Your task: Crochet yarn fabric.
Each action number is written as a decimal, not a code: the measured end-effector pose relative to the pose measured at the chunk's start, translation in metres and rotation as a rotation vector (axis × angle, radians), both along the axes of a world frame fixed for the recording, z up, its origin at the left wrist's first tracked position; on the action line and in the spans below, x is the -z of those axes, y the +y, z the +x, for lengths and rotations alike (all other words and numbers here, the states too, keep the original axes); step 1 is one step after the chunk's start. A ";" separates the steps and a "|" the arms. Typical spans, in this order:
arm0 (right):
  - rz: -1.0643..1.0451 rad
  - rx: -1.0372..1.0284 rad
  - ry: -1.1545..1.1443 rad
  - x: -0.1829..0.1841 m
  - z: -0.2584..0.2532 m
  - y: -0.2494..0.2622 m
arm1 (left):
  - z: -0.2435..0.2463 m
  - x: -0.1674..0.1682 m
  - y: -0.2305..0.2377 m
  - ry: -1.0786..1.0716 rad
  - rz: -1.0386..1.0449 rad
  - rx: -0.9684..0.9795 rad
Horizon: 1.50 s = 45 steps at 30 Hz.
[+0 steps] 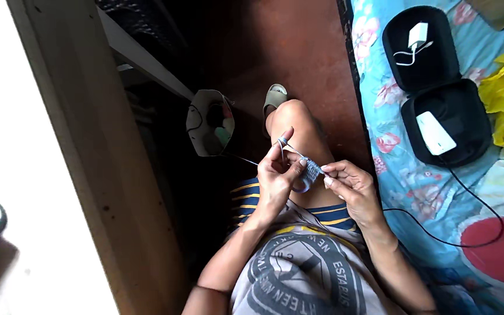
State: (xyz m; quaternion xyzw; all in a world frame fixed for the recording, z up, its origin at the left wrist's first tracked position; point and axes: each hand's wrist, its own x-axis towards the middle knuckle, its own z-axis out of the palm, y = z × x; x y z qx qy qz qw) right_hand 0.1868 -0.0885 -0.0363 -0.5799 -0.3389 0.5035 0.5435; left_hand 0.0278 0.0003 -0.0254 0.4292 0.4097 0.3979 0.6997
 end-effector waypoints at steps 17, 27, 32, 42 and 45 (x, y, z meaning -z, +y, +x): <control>0.080 0.146 -0.240 -0.009 -0.024 0.007 | 0.007 0.013 -0.012 -0.035 0.233 -0.099; 0.326 0.244 -1.118 0.003 -0.031 0.002 | -0.006 0.003 0.007 -0.174 -0.005 -0.001; 0.362 0.187 -1.156 0.003 -0.027 0.002 | -0.017 0.003 0.019 -0.204 -0.068 0.098; 0.307 0.062 -0.732 0.005 -0.017 -0.001 | -0.023 0.012 0.023 -0.371 -0.216 0.136; 0.256 0.038 -0.536 0.003 -0.015 0.000 | -0.021 0.010 0.021 -0.322 -0.183 0.138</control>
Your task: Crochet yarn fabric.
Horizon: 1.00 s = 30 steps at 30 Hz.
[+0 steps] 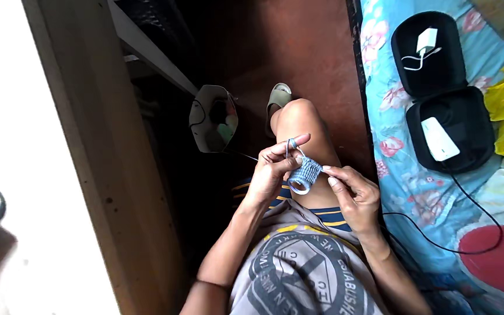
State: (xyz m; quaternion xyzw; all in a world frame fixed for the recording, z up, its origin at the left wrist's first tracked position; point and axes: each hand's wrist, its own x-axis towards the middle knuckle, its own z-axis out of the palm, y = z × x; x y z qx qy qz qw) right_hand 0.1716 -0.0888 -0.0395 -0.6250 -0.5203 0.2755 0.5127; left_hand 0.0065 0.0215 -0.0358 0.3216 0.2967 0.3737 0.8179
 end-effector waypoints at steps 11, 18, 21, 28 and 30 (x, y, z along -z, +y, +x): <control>-0.069 -0.055 0.163 0.003 0.006 0.004 | 0.010 -0.003 -0.011 0.136 0.121 -0.001; 0.021 -0.009 -0.152 0.009 0.015 -0.002 | 0.009 -0.006 -0.009 0.138 0.130 0.033; 0.053 -0.005 -0.275 0.008 0.017 -0.003 | 0.010 -0.006 -0.009 0.132 0.134 0.033; 0.085 0.008 -0.386 0.005 0.017 -0.002 | 0.009 -0.005 -0.009 0.128 0.140 0.041; 0.082 0.004 -0.377 0.006 0.016 -0.003 | 0.008 -0.004 -0.009 0.117 0.124 0.047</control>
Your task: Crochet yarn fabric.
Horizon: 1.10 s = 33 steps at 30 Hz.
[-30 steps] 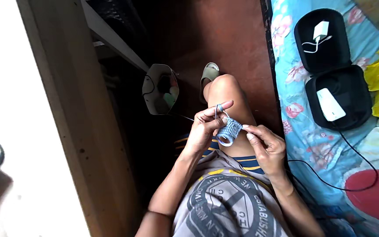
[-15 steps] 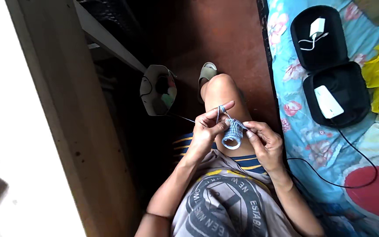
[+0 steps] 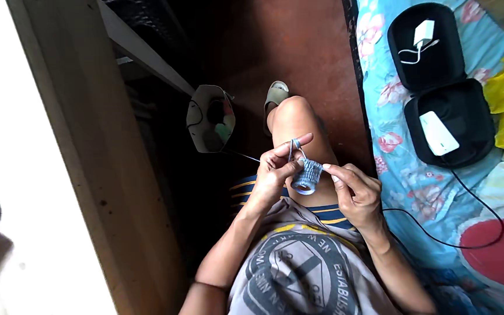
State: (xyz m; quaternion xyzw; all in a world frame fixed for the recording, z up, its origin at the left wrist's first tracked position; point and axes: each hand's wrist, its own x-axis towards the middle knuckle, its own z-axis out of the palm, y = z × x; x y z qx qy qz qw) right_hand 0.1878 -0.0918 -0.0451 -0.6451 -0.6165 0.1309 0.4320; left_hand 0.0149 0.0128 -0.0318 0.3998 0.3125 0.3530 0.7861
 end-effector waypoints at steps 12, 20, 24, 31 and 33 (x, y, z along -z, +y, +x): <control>0.012 -0.024 0.013 0.002 0.001 -0.001 | 0.000 0.003 0.000 -0.041 -0.009 0.026; 0.001 -0.049 0.109 0.005 0.002 -0.001 | 0.001 0.003 -0.001 -0.039 -0.018 0.036; -0.052 -0.084 0.397 0.005 0.000 -0.002 | 0.002 0.003 -0.001 -0.040 -0.030 0.045; -0.253 -0.145 0.786 -0.002 -0.006 0.001 | 0.009 0.005 -0.010 0.018 0.080 0.061; -0.261 -0.185 0.797 -0.004 -0.005 0.003 | 0.008 0.007 -0.010 0.044 0.087 0.087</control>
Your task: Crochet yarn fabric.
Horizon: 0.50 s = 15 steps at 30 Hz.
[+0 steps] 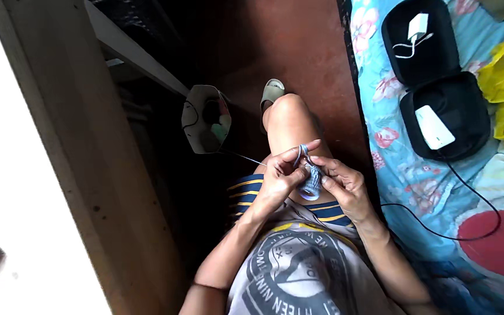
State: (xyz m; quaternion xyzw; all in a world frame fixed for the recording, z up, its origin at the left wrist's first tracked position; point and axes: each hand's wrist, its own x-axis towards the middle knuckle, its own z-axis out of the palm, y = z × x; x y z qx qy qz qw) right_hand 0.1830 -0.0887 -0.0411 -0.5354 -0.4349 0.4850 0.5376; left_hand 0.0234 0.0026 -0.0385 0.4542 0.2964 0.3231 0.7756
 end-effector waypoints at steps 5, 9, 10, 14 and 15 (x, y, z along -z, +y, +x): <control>-0.079 0.008 0.194 0.004 0.009 0.002 | -0.034 0.005 0.026 0.132 0.045 0.113; -0.142 -0.036 0.232 0.003 0.015 0.004 | -0.066 0.006 0.045 0.278 0.187 0.410; -0.142 -0.045 0.229 0.003 0.014 0.004 | -0.070 0.010 0.046 0.217 0.179 0.398; -0.132 -0.070 0.237 0.005 0.012 0.007 | -0.057 0.018 0.043 -0.184 0.127 0.146; -0.128 -0.069 0.229 0.005 0.012 0.008 | -0.047 0.015 0.039 -0.186 0.119 0.097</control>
